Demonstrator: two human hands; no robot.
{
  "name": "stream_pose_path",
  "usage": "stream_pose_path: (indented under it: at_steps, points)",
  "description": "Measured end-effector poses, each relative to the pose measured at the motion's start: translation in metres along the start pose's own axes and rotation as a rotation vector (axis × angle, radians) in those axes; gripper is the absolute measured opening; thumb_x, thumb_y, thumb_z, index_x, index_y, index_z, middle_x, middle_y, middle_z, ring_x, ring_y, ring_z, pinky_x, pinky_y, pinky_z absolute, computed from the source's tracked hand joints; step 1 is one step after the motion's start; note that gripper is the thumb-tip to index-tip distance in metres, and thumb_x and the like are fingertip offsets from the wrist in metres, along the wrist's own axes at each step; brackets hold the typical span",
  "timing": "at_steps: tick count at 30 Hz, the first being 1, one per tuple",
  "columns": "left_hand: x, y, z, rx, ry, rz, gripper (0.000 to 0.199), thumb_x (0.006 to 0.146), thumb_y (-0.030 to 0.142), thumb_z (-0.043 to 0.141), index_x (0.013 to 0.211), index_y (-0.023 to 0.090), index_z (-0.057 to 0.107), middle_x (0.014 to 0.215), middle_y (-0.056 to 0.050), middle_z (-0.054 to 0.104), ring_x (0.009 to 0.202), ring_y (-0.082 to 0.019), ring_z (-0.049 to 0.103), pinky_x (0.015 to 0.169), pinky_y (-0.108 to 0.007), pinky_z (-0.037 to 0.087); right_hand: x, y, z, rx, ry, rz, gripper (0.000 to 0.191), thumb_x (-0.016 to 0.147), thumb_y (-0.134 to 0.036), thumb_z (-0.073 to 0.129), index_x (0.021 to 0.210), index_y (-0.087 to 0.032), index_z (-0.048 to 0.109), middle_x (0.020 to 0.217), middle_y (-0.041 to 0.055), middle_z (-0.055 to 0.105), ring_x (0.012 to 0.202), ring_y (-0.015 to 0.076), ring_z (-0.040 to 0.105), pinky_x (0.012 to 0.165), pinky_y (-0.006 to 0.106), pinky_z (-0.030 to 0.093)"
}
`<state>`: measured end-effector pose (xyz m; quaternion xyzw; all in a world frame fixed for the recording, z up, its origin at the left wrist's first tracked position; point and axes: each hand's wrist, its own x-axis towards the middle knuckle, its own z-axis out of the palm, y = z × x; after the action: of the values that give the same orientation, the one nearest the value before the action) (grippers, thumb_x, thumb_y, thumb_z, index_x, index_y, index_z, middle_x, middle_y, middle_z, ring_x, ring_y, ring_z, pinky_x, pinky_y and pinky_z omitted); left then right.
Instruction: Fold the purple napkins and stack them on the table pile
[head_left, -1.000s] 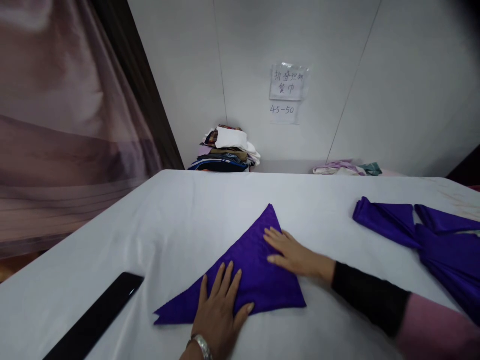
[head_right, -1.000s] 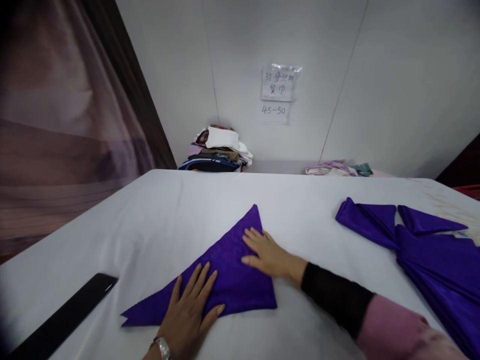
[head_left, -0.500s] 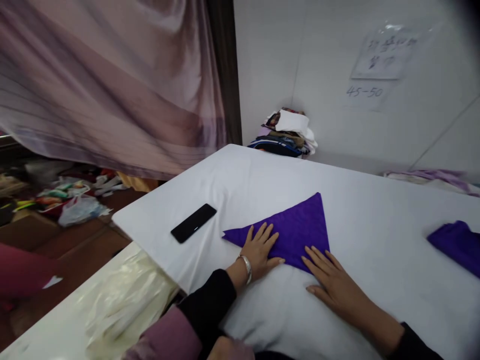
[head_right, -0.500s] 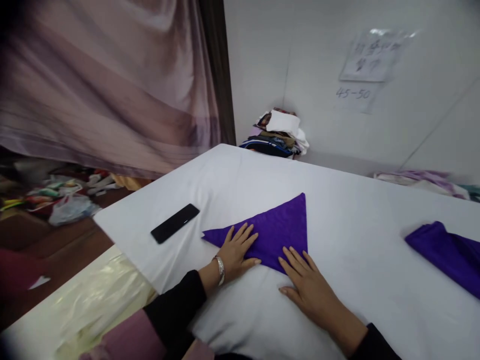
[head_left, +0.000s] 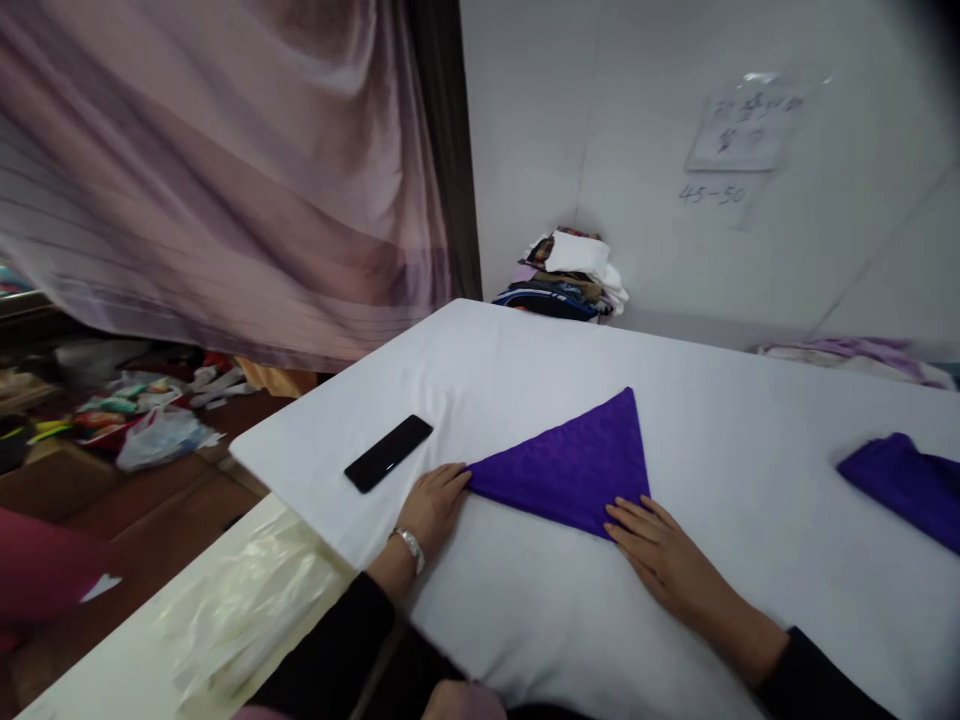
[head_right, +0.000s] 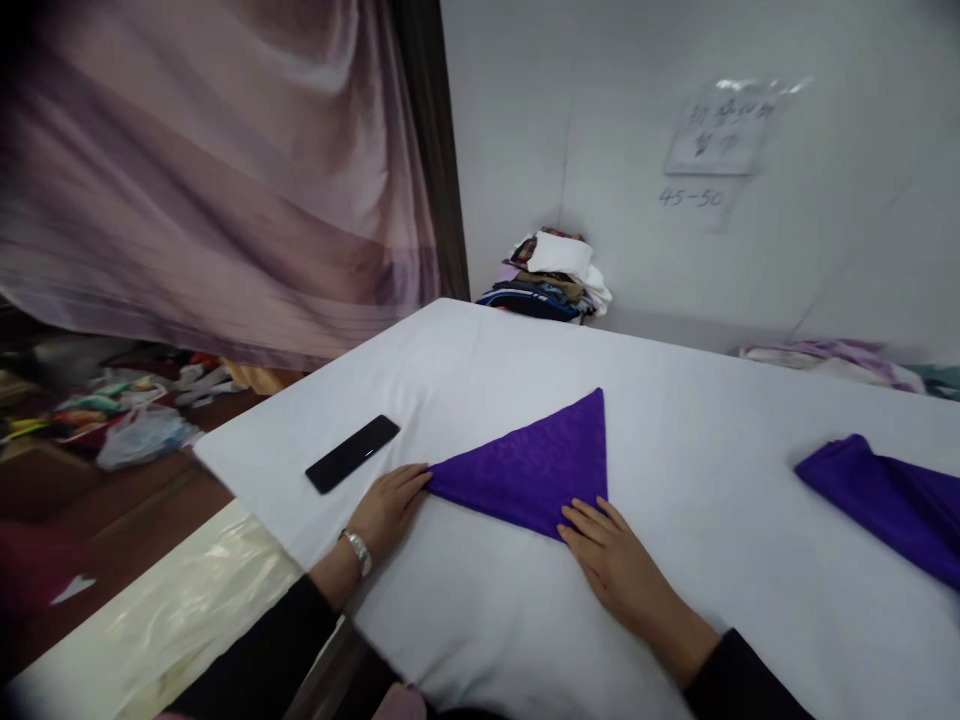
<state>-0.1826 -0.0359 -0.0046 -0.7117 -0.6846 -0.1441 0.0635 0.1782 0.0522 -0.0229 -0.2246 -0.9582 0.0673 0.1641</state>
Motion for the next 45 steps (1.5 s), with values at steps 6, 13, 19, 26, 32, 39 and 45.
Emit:
stream_pose_path:
  at_steps: [6,13,19,26,32,39,45]
  points:
    - [0.016,-0.019,-0.004,0.073,-0.053,0.122,0.042,0.076,0.003,0.043,0.108,0.021,0.063,0.111,-0.007,0.065,0.103,-0.023,0.058,0.086,-0.039,0.048,0.003,-0.006,-0.001,0.057,-0.016,0.098,0.038,0.092,-0.016,0.038,0.125,-0.024,0.053,0.133,0.0056,0.05,0.125,0.0213,0.043,0.103,0.046,0.036]
    - [0.024,-0.021,-0.01,0.05,0.025,0.293,0.035,0.072,0.002,0.043,0.094,0.02,0.065,0.091,-0.007,0.067,0.082,-0.019,0.062,0.073,-0.031,0.052,0.0,-0.003,-0.002,0.077,-0.016,0.112,0.039,0.093,-0.016,0.034,0.127,-0.024,0.052,0.133,0.0036,0.05,0.125,0.0186,0.043,0.104,0.042,0.035]
    - [-0.003,0.013,-0.038,-0.039,0.069,0.519,0.032,0.072,0.002,0.042,0.088,0.023,0.06,0.082,-0.003,0.066,0.072,-0.016,0.062,0.065,-0.028,0.052,-0.024,0.013,-0.016,0.034,-0.026,0.1,0.039,0.093,-0.015,0.034,0.127,-0.022,0.051,0.132,0.0064,0.05,0.125,0.019,0.043,0.104,0.042,0.035]
    - [-0.017,0.034,-0.082,-0.18,0.039,0.531,0.022,0.079,0.012,0.043,0.09,0.023,0.058,0.084,-0.003,0.064,0.076,-0.014,0.062,0.067,-0.024,0.052,-0.035,-0.007,-0.033,0.015,-0.016,0.145,0.045,0.092,-0.02,0.037,0.137,-0.022,0.037,0.141,0.0065,0.038,0.134,0.0215,0.026,0.109,0.048,0.023]
    - [-0.025,0.018,-0.076,-0.144,0.171,0.483,0.017,0.077,0.02,0.05,0.089,0.025,0.061,0.086,-0.002,0.067,0.079,-0.015,0.065,0.07,-0.023,0.054,-0.044,-0.013,-0.024,0.048,0.127,0.374,0.051,0.09,-0.03,0.043,0.139,-0.019,0.033,0.141,0.0106,0.039,0.131,0.0236,0.033,0.106,0.045,0.03]
    - [-0.027,0.02,-0.071,-0.228,0.173,0.384,0.016,0.079,0.025,0.049,0.087,0.027,0.063,0.086,-0.001,0.069,0.075,-0.015,0.067,0.065,-0.02,0.055,-0.038,-0.014,-0.019,0.085,0.2,0.442,0.042,0.086,-0.028,0.049,0.127,-0.017,0.048,0.124,0.0111,0.054,0.115,0.0252,0.048,0.098,0.045,0.038]
    - [-0.027,0.013,-0.064,-0.265,0.159,0.383,0.016,0.078,0.024,0.051,0.087,0.029,0.063,0.085,0.0,0.069,0.073,-0.015,0.067,0.061,-0.018,0.055,-0.023,-0.013,-0.028,0.085,0.2,0.528,0.034,0.084,-0.016,0.043,0.115,-0.021,0.057,0.096,0.0063,0.063,0.088,0.0205,0.056,0.081,0.037,0.044]
